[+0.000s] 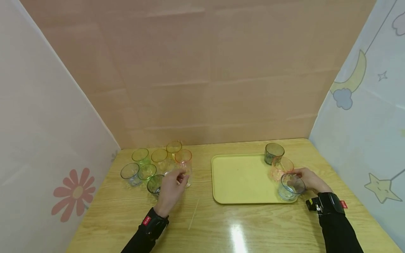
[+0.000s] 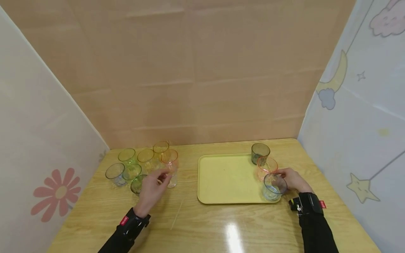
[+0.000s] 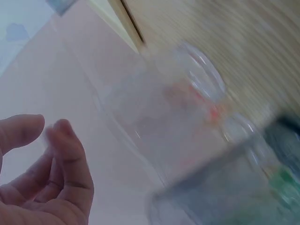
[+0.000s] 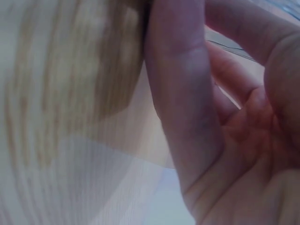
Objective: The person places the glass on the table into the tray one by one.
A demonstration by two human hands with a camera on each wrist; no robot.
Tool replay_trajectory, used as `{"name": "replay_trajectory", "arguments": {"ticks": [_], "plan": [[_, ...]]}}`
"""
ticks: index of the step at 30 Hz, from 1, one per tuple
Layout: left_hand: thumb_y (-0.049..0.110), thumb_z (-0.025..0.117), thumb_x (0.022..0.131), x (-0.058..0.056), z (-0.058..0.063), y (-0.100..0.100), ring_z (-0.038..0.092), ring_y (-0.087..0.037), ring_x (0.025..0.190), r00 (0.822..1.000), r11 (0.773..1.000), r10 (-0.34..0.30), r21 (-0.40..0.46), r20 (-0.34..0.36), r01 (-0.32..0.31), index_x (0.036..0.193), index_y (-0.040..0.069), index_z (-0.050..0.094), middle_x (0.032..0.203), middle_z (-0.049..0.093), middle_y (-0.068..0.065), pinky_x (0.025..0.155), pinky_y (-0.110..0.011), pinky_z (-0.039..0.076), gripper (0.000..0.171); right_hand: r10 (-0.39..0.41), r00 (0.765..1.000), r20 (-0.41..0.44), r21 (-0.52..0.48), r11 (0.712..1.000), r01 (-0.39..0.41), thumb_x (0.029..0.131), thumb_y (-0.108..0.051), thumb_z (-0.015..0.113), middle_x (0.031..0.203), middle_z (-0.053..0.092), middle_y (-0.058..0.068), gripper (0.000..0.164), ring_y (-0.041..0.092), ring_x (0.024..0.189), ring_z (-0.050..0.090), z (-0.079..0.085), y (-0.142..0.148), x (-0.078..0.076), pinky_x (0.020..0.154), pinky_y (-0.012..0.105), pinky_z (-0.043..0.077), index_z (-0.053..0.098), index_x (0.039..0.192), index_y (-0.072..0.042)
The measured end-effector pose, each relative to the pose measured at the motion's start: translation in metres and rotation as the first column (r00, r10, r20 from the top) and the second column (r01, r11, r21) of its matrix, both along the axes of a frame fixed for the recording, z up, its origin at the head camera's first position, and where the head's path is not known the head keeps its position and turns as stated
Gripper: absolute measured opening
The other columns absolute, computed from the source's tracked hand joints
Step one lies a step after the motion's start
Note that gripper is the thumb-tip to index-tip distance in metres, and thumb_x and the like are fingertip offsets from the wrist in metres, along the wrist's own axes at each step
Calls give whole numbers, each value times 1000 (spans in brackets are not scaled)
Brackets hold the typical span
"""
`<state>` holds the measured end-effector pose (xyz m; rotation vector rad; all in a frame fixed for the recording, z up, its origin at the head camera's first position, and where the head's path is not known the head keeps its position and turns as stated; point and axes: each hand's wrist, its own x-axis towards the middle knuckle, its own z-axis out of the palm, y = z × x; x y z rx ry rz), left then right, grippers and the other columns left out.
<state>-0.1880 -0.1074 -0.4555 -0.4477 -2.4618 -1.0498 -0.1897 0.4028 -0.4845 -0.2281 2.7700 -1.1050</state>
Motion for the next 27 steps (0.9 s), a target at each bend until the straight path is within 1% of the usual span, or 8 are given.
{"name": "replay_trajectory", "arguments": {"ticks": [3, 6, 9, 13, 16, 18, 21, 27], "plan": [[9, 74, 86, -1, -2, -13, 62, -16, 70, 997, 998, 57, -12, -45, -58, 103, 0, 71, 82, 65, -6, 58, -23, 48, 19, -3, 1000, 11, -10, 1000, 4, 89, -19, 71, 103, 66, 17, 49, 6, 74, 47, 0, -1, -1, 57, 27, 36, 59, 124, 13], [10, 77, 84, -1, -4, -24, 62, -24, 76, 993, 994, 106, -28, -54, -108, 106, -3, 70, 88, 66, -12, 62, -31, 50, 27, 5, 1000, 10, -15, 1000, -5, 89, -18, 71, 104, 66, 17, 49, 6, 73, 46, 1, -1, -1, 56, 27, 36, 59, 124, 14], [13, 79, 82, 1, -7, -34, 62, -31, 86, 989, 989, 139, -50, -52, -142, 109, -5, 68, 97, 66, -18, 70, -41, 51, 35, 9, 1000, 11, -32, 999, -9, 89, -17, 71, 104, 66, 19, 49, 6, 74, 46, 2, -3, -1, 56, 27, 36, 58, 124, 14], [20, 82, 80, 3, -11, -46, 59, -39, 100, 979, 974, 194, -106, -66, -200, 113, -5, 67, 107, 65, -22, 80, -51, 49, 44, 9, 1000, 10, -49, 999, -8, 88, -16, 72, 106, 66, 20, 51, 6, 75, 47, 3, -4, -2, 56, 27, 36, 57, 125, 15], [23, 84, 78, 3, -15, -52, 58, -41, 102, 970, 963, 220, -137, -100, -233, 114, -4, 67, 109, 65, -23, 83, -53, 48, 48, 2, 1000, 15, -59, 998, -1, 88, -17, 72, 105, 65, 20, 52, 7, 74, 46, 3, -3, -2, 54, 27, 37, 56, 126, 15], [25, 84, 77, 3, -17, -55, 57, -41, 99, 966, 958, 224, -151, -126, -242, 114, -4, 67, 106, 65, -23, 82, -52, 47, 50, -5, 1000, 22, -64, 998, 6, 88, -17, 72, 104, 64, 19, 53, 7, 73, 46, 2, -3, -2, 52, 27, 37, 55, 127, 15], [25, 86, 75, 3, -20, -56, 58, -41, 96, 967, 959, 210, -164, -145, -233, 114, -4, 67, 104, 65, -23, 81, -53, 45, 52, -9, 1000, 28, -72, 997, 11, 89, -16, 72, 103, 64, 17, 53, 7, 71, 46, 1, -2, -1, 51, 27, 38, 55, 128, 15], [25, 90, 69, 0, -22, -49, 58, -41, 97, 971, 958, 157, -211, -179, -194, 111, -5, 67, 105, 64, -22, 84, -56, 45, 57, 2, 1000, 16, -77, 997, -1, 89, -13, 70, 88, 60, 7, 52, 5, 68, 43, -2, -1, -1, 53, 26, 35, 53, 127, 18]]}}
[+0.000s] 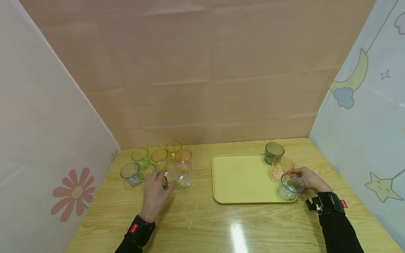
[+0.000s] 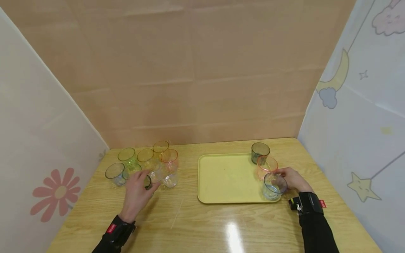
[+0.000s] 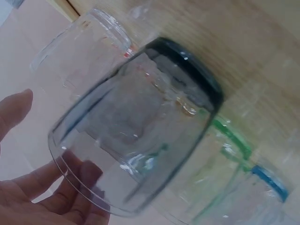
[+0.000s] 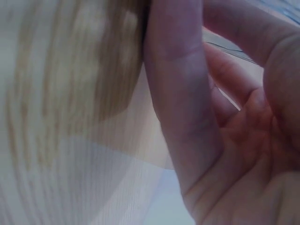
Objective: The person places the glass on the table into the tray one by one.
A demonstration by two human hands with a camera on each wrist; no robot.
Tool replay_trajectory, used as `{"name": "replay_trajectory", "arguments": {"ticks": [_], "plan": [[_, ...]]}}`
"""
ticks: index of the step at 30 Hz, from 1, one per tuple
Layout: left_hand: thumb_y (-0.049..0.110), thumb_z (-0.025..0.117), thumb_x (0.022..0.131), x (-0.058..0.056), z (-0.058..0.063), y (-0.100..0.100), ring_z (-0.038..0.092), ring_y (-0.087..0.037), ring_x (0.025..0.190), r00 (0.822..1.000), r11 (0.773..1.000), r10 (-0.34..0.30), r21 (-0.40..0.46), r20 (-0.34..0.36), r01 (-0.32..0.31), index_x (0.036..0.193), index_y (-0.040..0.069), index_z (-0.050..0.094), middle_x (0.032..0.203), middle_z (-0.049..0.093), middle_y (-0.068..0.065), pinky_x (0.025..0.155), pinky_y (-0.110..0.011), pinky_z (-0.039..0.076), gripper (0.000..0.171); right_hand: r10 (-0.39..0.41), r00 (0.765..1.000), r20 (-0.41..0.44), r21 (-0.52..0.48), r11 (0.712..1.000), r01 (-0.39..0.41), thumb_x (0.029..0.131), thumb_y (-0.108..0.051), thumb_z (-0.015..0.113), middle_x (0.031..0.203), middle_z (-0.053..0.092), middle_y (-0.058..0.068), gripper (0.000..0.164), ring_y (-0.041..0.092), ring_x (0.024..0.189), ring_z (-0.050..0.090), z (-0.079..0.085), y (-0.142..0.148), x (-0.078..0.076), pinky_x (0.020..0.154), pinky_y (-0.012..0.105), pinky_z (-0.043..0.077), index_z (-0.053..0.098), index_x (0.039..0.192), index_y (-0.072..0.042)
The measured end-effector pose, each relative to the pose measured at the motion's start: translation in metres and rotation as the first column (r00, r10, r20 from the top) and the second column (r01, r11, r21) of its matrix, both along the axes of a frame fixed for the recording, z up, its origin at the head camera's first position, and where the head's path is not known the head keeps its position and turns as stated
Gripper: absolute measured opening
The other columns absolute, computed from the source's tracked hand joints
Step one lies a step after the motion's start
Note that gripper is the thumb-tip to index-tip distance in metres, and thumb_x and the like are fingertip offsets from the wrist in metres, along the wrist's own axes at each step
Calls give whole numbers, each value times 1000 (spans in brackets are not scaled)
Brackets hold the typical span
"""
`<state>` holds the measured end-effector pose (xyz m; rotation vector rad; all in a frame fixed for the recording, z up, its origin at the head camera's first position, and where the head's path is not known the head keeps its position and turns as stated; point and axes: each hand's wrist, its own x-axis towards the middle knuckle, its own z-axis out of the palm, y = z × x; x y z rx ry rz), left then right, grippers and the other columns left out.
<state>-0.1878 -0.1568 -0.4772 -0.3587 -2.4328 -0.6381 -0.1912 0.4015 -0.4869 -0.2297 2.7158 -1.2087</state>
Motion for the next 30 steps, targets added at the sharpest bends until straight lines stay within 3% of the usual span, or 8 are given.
{"name": "replay_trajectory", "arguments": {"ticks": [3, 7, 13, 20, 24, 30], "plan": [[28, 90, 69, -3, 2, 8, 57, -40, 99, 1000, 999, -24, -37, 13, 24, 114, -3, 66, 107, 64, -20, 86, -55, 42, 60, -3, 1000, 3, -6, 1000, 3, 90, -12, 69, 84, 57, 5, 52, 5, 67, 42, 0, 0, 1, 51, 26, 33, 52, 127, 19], [36, 88, 70, -7, 3, 16, 54, -39, 104, 996, 997, -34, -70, 84, 40, 120, -1, 64, 113, 63, -20, 87, -54, 38, 67, 2, 1000, 8, -18, 1000, -2, 91, -13, 68, 82, 55, 5, 52, 6, 65, 41, 0, 1, 1, 50, 28, 32, 51, 128, 19], [42, 87, 70, -14, 5, 24, 50, -39, 101, 988, 992, -30, -120, 153, 49, 119, 2, 64, 110, 59, -18, 87, -56, 36, 68, 19, 1000, -16, 25, 999, -19, 96, -2, 55, 92, 59, 9, 38, 5, 69, 40, -1, 3, 2, 49, 31, 28, 52, 128, 19], [52, 86, 66, -25, 3, 31, 48, -39, 103, 985, 973, 40, -232, 168, 0, 124, 1, 61, 111, 55, -20, 84, -53, 36, 81, -6, 1000, 19, 2, 1000, 6, 91, -15, 68, 89, 60, 8, 55, 6, 63, 41, -4, 2, 0, 49, 27, 31, 50, 130, 19], [54, 85, 66, -29, 3, 35, 46, -40, 108, 979, 974, 62, -225, 193, -17, 121, 1, 62, 119, 54, -22, 86, -54, 35, 80, -10, 1000, 4, -3, 1000, 10, 90, -15, 70, 89, 61, 9, 55, 6, 64, 41, -4, 1, 0, 50, 27, 33, 51, 129, 19], [50, 88, 65, -32, 2, 37, 42, -44, 119, 978, 983, 38, -184, 203, 0, 118, -3, 62, 128, 49, -26, 91, -59, 33, 79, -14, 1000, -23, 26, 1000, 15, 89, -16, 70, 101, 65, 15, 54, 7, 69, 43, -4, 0, 1, 53, 28, 33, 54, 127, 18]]}}
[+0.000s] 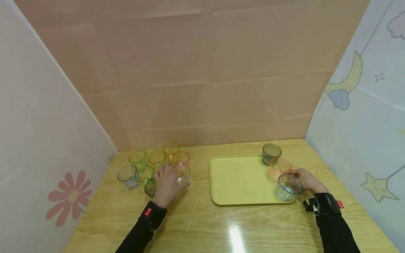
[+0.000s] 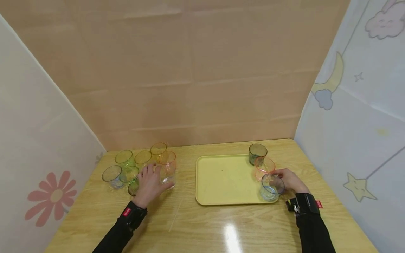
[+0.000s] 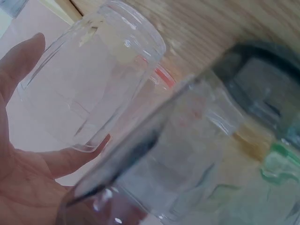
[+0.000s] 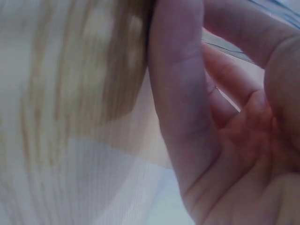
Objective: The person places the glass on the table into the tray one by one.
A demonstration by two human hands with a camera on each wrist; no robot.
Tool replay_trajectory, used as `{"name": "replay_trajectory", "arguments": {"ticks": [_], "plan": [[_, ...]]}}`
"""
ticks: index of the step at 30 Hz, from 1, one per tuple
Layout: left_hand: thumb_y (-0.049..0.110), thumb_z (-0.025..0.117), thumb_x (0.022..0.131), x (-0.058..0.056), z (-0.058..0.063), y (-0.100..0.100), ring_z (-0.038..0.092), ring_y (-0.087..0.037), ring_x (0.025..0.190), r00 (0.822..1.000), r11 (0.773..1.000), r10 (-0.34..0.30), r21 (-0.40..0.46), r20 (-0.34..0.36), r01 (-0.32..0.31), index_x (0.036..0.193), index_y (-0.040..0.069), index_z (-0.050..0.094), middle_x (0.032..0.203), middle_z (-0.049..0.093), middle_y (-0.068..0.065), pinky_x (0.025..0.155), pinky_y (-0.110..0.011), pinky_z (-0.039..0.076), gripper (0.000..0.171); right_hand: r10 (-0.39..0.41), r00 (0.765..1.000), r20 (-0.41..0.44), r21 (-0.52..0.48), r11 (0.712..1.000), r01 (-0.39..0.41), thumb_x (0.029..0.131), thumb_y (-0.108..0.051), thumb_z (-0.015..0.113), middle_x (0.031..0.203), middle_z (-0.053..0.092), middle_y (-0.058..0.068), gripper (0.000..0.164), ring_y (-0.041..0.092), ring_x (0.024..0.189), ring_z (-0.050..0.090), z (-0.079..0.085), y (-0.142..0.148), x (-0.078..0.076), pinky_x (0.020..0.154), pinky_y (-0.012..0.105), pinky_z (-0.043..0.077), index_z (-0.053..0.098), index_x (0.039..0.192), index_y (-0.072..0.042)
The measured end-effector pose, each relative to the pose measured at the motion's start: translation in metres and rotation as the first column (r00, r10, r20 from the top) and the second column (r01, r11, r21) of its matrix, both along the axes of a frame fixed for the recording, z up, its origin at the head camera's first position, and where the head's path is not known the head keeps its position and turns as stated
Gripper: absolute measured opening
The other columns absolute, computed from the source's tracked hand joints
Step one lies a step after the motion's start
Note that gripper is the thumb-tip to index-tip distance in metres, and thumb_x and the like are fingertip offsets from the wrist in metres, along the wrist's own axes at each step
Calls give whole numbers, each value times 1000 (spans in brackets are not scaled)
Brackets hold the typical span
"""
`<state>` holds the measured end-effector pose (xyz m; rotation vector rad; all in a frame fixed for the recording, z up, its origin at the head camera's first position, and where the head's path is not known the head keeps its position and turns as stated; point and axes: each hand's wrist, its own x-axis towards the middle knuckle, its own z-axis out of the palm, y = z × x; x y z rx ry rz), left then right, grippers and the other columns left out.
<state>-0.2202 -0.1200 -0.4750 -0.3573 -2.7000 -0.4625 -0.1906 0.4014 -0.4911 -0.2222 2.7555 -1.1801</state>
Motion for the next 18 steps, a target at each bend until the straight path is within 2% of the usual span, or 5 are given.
{"name": "replay_trajectory", "arguments": {"ticks": [4, 9, 14, 18], "plan": [[49, 88, 65, 0, 0, 2, 41, -43, 124, 1000, 1000, -11, 18, -1, 11, 116, -4, 62, 130, 48, -25, 95, -61, 33, 79, -8, 1000, -7, 20, 1000, 8, 89, -16, 71, 107, 65, 22, 52, 7, 71, 43, 1, 0, 0, 54, 27, 33, 55, 126, 17], [41, 89, 64, 3, 9, 13, 45, -40, 122, 997, 987, -73, 141, 0, 72, 119, -4, 59, 125, 52, -22, 101, -63, 33, 77, -5, 1000, -11, 27, 1000, 5, 90, -16, 70, 113, 63, 28, 51, 8, 75, 45, 3, 1, 2, 57, 27, 33, 55, 126, 17], [29, 91, 64, 1, 16, 28, 51, -36, 113, 989, 946, -150, 292, 6, 141, 125, -3, 51, 122, 52, -21, 94, -52, 46, 80, -17, 1000, 10, 2, 1000, 17, 90, -16, 69, 116, 61, 31, 52, 7, 76, 47, 2, 0, 2, 53, 28, 35, 53, 128, 17], [22, 88, 64, -2, 20, 39, 61, -30, 96, 977, 899, -205, 406, 57, 165, 131, -1, 44, 113, 60, -19, 76, -38, 54, 84, -12, 1000, 7, 22, 1000, 12, 91, -17, 69, 120, 59, 34, 52, 9, 80, 48, 2, 0, 2, 55, 28, 36, 54, 128, 17]]}}
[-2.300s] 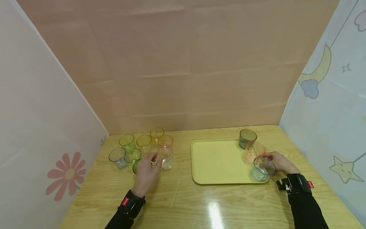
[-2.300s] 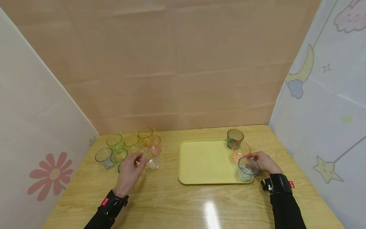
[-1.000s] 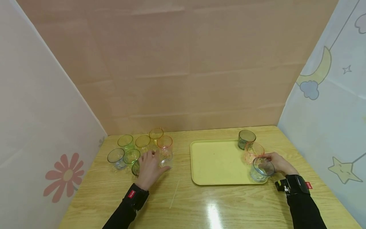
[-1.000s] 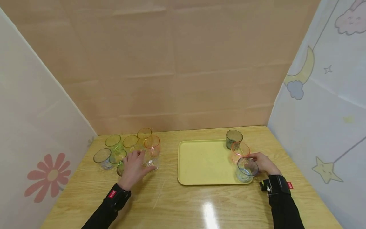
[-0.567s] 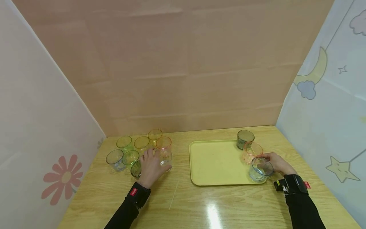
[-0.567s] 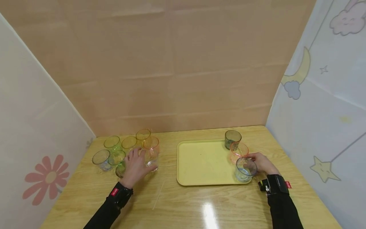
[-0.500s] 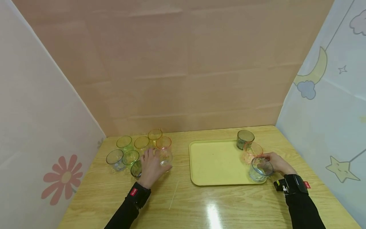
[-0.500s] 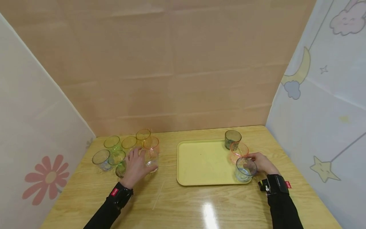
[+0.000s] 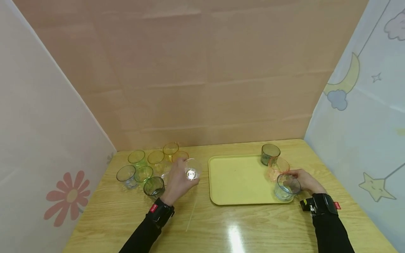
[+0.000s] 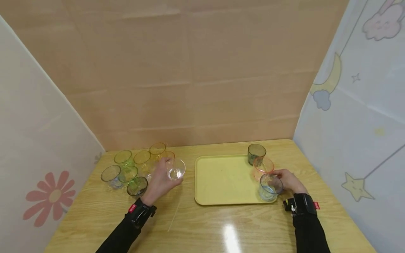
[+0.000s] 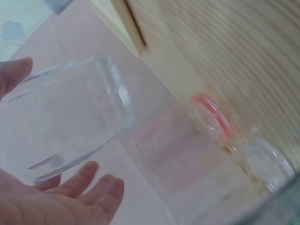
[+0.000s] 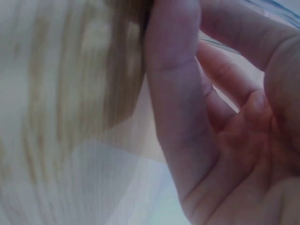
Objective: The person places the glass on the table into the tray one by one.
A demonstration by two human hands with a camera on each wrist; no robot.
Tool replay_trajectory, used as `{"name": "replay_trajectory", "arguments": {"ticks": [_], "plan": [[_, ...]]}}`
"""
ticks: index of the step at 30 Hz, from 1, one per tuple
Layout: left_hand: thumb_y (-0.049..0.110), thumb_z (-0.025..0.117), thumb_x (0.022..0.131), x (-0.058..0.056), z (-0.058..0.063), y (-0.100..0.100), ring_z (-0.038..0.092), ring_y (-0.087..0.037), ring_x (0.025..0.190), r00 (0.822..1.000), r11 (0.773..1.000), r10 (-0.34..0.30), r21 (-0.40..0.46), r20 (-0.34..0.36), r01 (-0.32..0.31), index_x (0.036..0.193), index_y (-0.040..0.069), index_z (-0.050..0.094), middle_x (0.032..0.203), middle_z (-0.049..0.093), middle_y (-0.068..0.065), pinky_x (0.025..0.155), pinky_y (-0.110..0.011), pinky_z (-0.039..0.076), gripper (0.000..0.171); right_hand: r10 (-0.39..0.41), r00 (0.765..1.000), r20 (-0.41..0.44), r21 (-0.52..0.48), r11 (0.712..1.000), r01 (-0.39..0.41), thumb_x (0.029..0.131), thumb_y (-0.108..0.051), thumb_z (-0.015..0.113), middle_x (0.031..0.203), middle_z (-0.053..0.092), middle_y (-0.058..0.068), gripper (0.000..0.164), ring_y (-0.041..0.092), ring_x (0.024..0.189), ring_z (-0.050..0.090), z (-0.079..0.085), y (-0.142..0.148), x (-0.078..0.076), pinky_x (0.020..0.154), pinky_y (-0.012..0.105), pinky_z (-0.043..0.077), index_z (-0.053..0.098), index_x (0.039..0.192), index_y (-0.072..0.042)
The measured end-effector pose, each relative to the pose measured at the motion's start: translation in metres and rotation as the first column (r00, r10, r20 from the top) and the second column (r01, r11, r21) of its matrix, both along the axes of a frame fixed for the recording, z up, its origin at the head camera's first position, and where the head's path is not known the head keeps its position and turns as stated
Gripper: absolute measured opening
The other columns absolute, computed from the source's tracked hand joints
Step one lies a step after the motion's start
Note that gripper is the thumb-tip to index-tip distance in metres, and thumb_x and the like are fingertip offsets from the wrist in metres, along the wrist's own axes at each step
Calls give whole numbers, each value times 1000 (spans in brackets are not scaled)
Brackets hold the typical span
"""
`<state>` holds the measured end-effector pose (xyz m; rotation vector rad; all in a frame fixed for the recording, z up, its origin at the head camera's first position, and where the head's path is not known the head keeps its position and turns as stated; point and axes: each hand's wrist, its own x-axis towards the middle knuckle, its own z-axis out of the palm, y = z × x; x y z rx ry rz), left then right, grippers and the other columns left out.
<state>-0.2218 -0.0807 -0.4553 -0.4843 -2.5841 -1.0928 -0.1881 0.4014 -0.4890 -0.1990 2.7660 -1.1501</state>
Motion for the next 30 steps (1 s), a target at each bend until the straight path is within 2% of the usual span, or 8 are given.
{"name": "replay_trajectory", "arguments": {"ticks": [4, 7, 10, 11, 14, 18, 24, 30], "plan": [[18, 83, 70, -1, 4, 9, 68, -31, 91, 993, 992, -79, 104, 90, 69, 138, 1, 36, 124, 63, -20, 62, -30, 51, 84, 3, 1000, -6, 24, 1000, -3, 90, -19, 70, 120, 59, 34, 55, 14, 85, 52, -1, -1, -2, 58, 26, 37, 54, 128, 16], [16, 81, 72, -3, 7, 15, 64, -37, 110, 985, 983, -122, 149, 122, 104, 140, 1, 34, 138, 55, -21, 73, -35, 53, 84, 12, 1000, -14, 28, 1000, -11, 91, -19, 69, 124, 57, 36, 55, 22, 94, 59, -3, 0, -1, 62, 26, 42, 53, 130, 16], [13, 81, 72, -6, 5, 21, 55, -41, 124, 979, 974, -158, 182, 128, 133, 140, 1, 35, 139, 54, -24, 89, -45, 53, 83, 13, 1000, 3, 6, 1000, -13, 93, -19, 67, 124, 57, 37, 56, 18, 92, 60, -4, 2, 1, 61, 27, 44, 50, 132, 16], [12, 81, 71, -8, 4, 23, 55, -42, 124, 979, 972, -166, 187, 117, 142, 139, 0, 36, 137, 55, -24, 91, -48, 52, 83, 10, 1000, 13, -5, 1000, -10, 93, -20, 66, 124, 57, 36, 56, 15, 88, 60, -4, 2, 1, 60, 27, 45, 50, 133, 16], [10, 81, 69, -11, -1, 29, 56, -41, 123, 979, 962, -186, 219, 87, 164, 137, 3, 38, 134, 57, -25, 92, -52, 52, 81, 2, 999, 48, -38, 999, 0, 92, -20, 67, 116, 62, 33, 58, 7, 75, 54, -4, 2, 2, 57, 28, 45, 48, 133, 17], [9, 82, 69, -13, -3, 38, 56, -38, 123, 975, 950, -213, 248, 70, 189, 139, 5, 39, 133, 57, -24, 92, -54, 52, 82, 7, 999, 52, -52, 999, -5, 92, -20, 67, 108, 66, 27, 58, 7, 69, 53, -3, 1, 1, 54, 29, 45, 49, 132, 18], [9, 79, 72, -21, -4, 54, 53, -37, 124, 958, 937, -267, 262, 108, 232, 143, 5, 38, 135, 53, -23, 91, -56, 52, 83, 23, 1000, -5, 14, 1000, -23, 92, -21, 67, 113, 65, 30, 55, 2, 75, 52, -4, 3, 2, 57, 27, 41, 53, 129, 17], [8, 80, 70, -30, -4, 72, 54, -37, 120, 940, 919, -297, 316, 167, 234, 140, 5, 40, 132, 53, -24, 89, -50, 53, 81, 24, 1000, 9, -11, 1000, -24, 92, -20, 68, 113, 64, 32, 56, 2, 73, 54, -4, 3, 1, 56, 27, 44, 52, 129, 18]]}}
